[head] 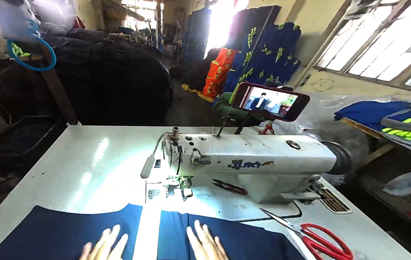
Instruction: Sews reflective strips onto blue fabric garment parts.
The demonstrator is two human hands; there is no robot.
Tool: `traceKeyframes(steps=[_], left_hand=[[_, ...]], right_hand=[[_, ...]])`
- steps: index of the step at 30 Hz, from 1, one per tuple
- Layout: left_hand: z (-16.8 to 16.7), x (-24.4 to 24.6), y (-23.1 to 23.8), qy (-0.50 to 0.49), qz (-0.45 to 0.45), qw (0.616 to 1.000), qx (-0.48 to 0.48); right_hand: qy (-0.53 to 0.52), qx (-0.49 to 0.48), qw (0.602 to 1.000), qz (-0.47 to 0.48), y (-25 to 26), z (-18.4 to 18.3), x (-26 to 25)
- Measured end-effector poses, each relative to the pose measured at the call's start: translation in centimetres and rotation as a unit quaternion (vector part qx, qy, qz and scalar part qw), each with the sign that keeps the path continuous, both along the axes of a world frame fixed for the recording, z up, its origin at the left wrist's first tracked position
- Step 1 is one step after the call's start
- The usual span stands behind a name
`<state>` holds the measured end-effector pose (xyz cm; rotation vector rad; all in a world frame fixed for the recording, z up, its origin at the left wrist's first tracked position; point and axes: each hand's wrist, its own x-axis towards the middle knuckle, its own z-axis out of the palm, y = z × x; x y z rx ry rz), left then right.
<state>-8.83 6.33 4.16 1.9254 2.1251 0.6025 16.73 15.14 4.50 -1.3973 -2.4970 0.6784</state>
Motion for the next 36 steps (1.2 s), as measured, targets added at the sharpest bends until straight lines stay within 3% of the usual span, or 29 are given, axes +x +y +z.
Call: traceKeyframes(steps=[3,6,17,36], left_hand=[[0.1,0.0,4.4,-0.046,-0.15,0.988,0.006],[-1.4,0.1,7.6,-0.047,-0.209,0.975,-0.058],[-3.5,1.1,10.3,0.001,-0.166,0.986,-0.023],[-3.7,1.3,10.7,0.017,-0.16,0.987,-0.02]], right_hand=[[-0.038,0.032,0.999,-0.01,-0.5,-2.1,-0.9],[-0.055,0.061,0.997,-0.012,0.8,-2.7,0.9],[-0.057,0.091,0.994,0.015,5.4,-3.2,2.4],[-0.057,0.121,0.991,0.017,6.0,-3.5,2.7]])
